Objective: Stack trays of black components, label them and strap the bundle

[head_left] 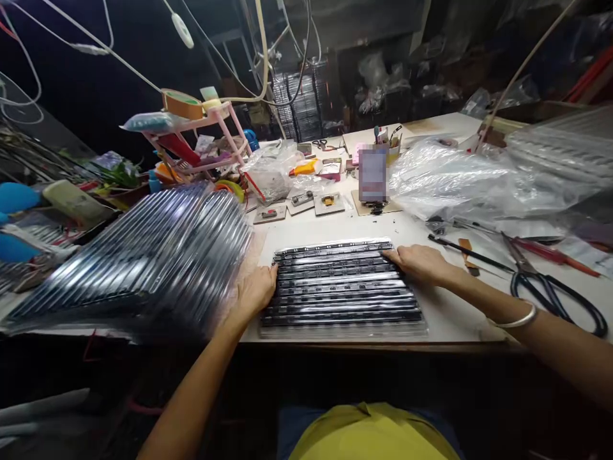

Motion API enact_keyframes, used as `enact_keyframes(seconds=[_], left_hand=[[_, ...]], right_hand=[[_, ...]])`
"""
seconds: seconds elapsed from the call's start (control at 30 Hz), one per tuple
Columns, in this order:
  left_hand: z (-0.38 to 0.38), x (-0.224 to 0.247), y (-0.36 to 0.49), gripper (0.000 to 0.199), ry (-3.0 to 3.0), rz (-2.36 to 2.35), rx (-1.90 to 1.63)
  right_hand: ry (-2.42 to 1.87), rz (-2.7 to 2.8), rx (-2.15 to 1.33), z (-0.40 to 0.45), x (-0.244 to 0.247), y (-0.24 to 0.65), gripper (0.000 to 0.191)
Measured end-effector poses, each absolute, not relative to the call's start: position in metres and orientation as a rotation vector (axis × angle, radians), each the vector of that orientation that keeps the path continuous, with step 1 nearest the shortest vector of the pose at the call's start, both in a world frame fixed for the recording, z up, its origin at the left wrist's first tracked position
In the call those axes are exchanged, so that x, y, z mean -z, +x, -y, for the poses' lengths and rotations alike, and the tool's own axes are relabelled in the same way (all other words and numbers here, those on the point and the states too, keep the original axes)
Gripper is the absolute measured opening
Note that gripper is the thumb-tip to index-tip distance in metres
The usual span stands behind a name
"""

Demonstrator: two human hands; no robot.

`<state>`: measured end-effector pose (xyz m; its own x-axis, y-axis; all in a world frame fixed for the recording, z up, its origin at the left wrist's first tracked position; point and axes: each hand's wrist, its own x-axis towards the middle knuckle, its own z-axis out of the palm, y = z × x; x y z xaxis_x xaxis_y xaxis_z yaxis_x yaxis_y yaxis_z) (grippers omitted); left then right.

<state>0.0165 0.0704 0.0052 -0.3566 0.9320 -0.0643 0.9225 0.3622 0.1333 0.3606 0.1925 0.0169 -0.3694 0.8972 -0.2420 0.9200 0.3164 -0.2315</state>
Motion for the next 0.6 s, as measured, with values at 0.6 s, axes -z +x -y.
enact_keyframes(seconds=[0.6], left_hand=[[-0.094,0.002,0.057,0.088,1.989,-2.097,-0.214]], right_hand=[[0.786,-3.033,0.396,-0.178,0.001,0.269,0.087]])
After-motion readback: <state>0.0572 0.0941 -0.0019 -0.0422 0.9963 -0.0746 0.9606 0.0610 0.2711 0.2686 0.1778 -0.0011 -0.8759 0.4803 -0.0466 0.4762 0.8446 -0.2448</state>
